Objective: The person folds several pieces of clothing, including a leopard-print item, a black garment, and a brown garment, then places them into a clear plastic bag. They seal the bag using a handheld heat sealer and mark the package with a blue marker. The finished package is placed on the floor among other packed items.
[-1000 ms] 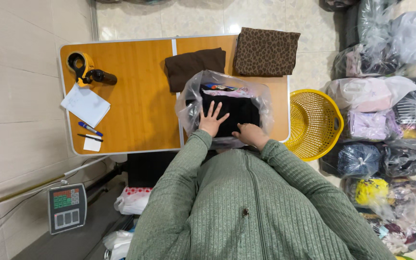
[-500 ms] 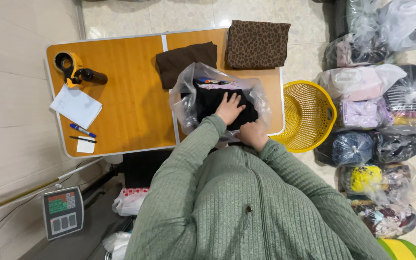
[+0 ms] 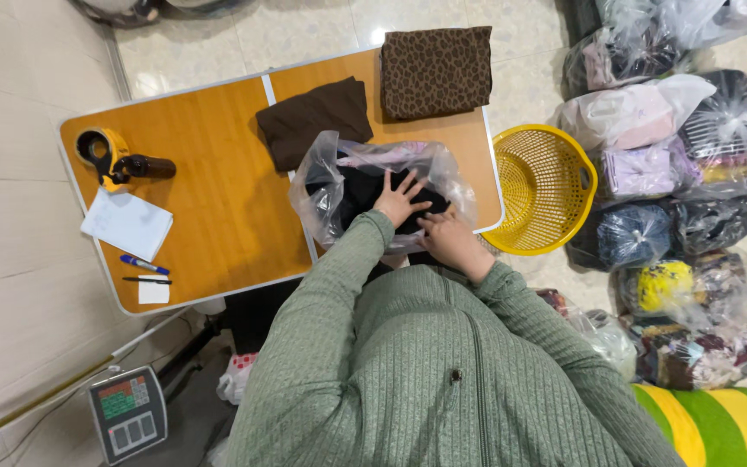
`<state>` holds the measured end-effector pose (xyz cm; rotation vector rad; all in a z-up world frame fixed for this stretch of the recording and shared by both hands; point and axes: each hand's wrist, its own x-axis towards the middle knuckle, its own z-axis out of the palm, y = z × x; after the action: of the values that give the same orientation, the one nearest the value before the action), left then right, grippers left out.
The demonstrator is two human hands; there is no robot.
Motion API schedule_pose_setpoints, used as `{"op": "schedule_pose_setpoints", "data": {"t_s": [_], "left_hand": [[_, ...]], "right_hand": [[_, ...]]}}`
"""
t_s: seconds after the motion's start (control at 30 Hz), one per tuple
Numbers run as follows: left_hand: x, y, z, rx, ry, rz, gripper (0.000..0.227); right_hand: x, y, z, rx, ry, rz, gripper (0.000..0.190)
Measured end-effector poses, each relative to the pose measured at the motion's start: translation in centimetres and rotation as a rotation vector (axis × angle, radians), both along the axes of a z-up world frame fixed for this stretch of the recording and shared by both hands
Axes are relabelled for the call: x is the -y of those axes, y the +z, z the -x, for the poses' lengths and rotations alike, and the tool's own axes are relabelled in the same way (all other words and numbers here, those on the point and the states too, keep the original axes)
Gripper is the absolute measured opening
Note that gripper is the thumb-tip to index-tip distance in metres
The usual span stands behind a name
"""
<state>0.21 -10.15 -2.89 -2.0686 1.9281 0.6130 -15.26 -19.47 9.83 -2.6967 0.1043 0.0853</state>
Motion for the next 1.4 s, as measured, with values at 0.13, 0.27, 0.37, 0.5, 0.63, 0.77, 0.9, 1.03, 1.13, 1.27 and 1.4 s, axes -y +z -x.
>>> {"op": "schedule_pose_setpoints", "data": {"t_s": [0.13, 0.27, 0.37, 0.5, 0.63, 0.77, 0.9, 1.03, 1.13, 1.27, 1.4], "left_hand": [[-0.6, 1.6, -0.9, -0.168, 0.1, 0.073, 0.082], [-2.0, 5.0, -2.6, -0.388, 0.352, 0.422, 0.06], [-2.9, 9.5, -4.2, -0.516, 0.526, 0.454, 0.038], [-2.5, 15.8, -5.7, -0.661, 0.633, 0.445, 0.025], [-0.9, 19.1, -6.6, -0.727, 0.67, 0.693, 0.024], [1.2, 19.0, -7.6, -0.704, 0.695, 0.711, 0.023], [3.3, 17.4, -8.5, -0.727, 0.673, 0.653, 0.024], [5.3, 15.7, -8.8, -0.731, 0.662, 0.569, 0.026], [7.0, 14.9, -9.4, -0.692, 0.653, 0.496, 0.027], [9.1, 13.8, -10.1, -0.675, 0.683, 0.371, 0.028], [11.0, 11.1, -11.2, -0.627, 0.643, 0.333, 0.029]], "right_hand": [[0.0, 3.7, -1.9, 0.145, 0.083, -0.245, 0.036], [0.5, 6.9, -3.8, 0.184, 0.034, -0.456, 0.028], [1.3, 8.5, -4.5, 0.192, -0.087, -0.516, 0.025], [2.7, 9.1, -5.5, 0.193, -0.298, -0.605, 0.023], [4.3, 8.9, -5.9, 0.288, -0.274, -0.449, 0.027], [5.1, 8.7, -5.1, 0.409, -0.319, -0.435, 0.02], [6.1, 8.1, -3.8, 0.416, -0.396, -0.482, 0.017], [7.0, 6.1, -2.0, 0.326, -0.533, -0.553, 0.018], [7.9, 4.2, -1.0, 0.269, -0.625, -0.614, 0.02], [8.9, 1.6, 0.1, 0.189, -0.712, -0.698, 0.022], [9.9, -0.8, 0.4, 0.181, -0.734, -0.751, 0.024]]}}
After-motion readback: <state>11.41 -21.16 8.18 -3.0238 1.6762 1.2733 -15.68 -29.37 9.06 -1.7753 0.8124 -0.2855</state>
